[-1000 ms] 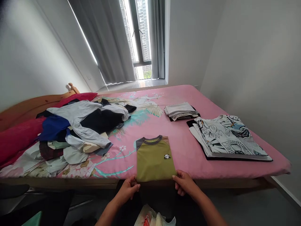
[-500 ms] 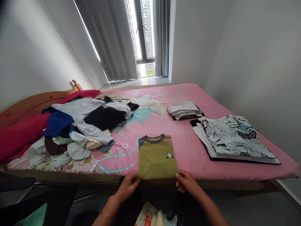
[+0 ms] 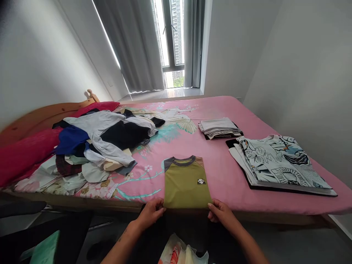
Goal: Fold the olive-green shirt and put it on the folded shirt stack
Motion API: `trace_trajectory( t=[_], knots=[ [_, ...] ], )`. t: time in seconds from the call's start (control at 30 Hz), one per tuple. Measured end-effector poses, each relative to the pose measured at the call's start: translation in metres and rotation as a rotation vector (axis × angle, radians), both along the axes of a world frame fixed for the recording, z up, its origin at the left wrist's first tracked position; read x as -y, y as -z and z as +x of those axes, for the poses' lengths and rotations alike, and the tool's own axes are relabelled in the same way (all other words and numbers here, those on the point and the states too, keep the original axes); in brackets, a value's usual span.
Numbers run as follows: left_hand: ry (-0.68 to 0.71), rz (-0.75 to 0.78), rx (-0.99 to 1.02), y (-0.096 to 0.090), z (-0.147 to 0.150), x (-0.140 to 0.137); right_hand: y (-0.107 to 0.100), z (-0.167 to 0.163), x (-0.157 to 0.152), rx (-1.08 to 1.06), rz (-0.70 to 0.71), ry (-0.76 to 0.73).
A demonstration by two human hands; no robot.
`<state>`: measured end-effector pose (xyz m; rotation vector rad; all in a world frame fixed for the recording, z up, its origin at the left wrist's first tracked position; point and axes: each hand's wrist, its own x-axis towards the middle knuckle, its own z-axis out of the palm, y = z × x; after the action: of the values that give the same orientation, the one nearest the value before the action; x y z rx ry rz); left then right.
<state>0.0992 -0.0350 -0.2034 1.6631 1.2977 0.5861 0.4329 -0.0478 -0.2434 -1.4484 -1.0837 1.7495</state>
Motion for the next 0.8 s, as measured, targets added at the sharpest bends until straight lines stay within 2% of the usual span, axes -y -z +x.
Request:
trace_trajectory(
  t=[0.17, 0.33, 0.47, 0.63, 0.8],
  knots=[
    [-0.089, -0.016, 0.052, 0.006, -0.001, 0.006, 0.000, -0.001, 0.001, 0.007, 0.016, 0.011],
    [-0.124, -0.162, 0.163, 0.009, 0.006, 0.008, -0.002, -0.005, 0.003, 0.004, 0.012, 0.057],
    [-0.224, -0.245, 0.241, 0.018, 0.006, 0.012, 0.001, -0.004, 0.005, 0.004, 0.028, 0.093],
    [-0.344, -0.256, 0.320, 0.024, 0.009, 0.021, 0.003, -0.004, 0.009, 0.000, 0.017, 0.182],
    [-0.420, -0.213, 0.299, 0.023, 0.022, 0.020, 0.001, -0.007, 0.010, 0.021, 0.030, 0.202]
  ],
)
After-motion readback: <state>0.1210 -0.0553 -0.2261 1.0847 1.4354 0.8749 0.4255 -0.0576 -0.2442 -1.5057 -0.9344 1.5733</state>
